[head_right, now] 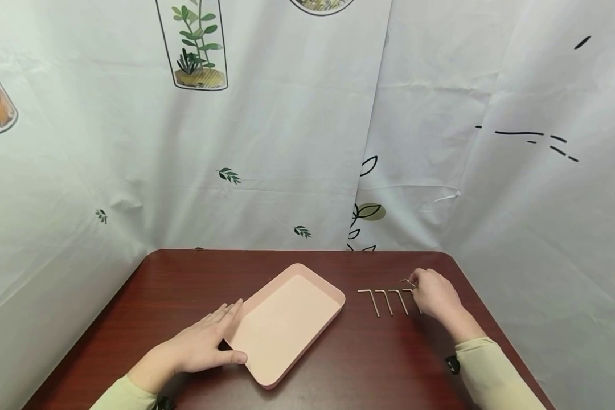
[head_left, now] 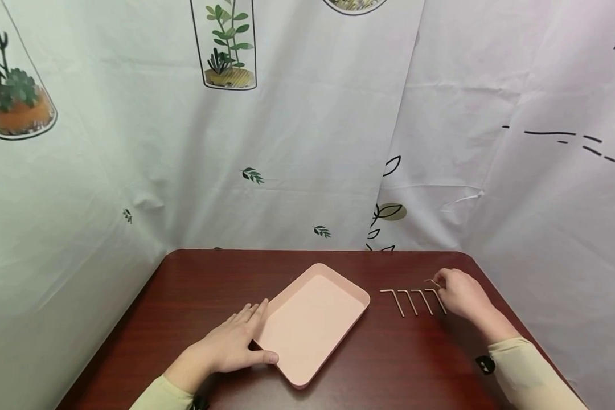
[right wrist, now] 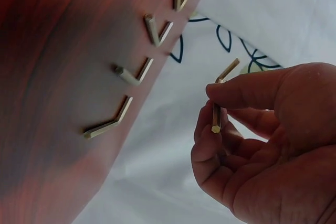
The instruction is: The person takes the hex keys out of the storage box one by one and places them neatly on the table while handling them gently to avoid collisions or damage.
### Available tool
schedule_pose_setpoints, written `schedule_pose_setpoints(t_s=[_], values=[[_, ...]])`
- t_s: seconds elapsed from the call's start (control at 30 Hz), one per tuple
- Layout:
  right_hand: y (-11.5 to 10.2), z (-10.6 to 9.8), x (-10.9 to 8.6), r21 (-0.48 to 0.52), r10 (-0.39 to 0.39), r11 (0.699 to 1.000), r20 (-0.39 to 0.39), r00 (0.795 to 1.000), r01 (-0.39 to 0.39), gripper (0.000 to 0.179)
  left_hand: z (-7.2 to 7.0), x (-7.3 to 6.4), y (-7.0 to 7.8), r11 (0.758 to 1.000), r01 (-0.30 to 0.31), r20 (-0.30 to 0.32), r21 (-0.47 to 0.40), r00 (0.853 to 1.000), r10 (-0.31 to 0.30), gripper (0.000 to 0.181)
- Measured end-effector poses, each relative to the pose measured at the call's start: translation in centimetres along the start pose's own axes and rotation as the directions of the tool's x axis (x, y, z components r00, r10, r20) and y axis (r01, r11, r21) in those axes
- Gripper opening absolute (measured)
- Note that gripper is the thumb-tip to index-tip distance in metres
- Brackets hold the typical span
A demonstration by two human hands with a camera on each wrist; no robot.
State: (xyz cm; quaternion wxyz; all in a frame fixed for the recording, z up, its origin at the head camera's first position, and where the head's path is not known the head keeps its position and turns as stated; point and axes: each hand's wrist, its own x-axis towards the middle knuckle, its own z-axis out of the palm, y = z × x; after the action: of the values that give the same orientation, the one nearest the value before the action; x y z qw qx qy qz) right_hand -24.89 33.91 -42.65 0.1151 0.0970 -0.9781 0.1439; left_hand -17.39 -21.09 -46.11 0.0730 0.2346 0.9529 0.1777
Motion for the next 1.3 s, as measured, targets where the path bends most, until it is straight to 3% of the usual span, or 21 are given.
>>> schedule_pose_setpoints(t_s=[0.47, 0.8, 0.97, 1.3], values=[[2.5, 0.0, 0.1, -0.01, 0.068, 0.998, 0.022, 0.997, -0.068, 0.022, 0.0, 0.3, -0.1, 1.0, 0.005, 0.011, -0.001, 1.0, -0.005, 0.13], [3.6, 0.3, 0.2, -0.004, 0.074, 0.997, 0.032, 0.997, -0.074, 0.026, 0.3, 0.0, -0.2, 0.999, 0.008, 0.001, -0.035, 1.0, -0.008, 0.129], [4.4, 0.4, 0.1, -0.013, 0.096, 0.995, 0.075, 0.993, -0.095, 0.029, 0.2, 0.0, -0.1, 1.0, -0.014, -0.023, -0.027, 1.0, 0.013, 0.126], [5.7, 0.4, -0.1, -0.008, 0.145, 0.989, 0.13, 0.981, -0.145, 0.029, -0.2, 0.1, 0.2, 1.0, 0.008, 0.013, -0.008, 1.0, -0.008, 0.128]])
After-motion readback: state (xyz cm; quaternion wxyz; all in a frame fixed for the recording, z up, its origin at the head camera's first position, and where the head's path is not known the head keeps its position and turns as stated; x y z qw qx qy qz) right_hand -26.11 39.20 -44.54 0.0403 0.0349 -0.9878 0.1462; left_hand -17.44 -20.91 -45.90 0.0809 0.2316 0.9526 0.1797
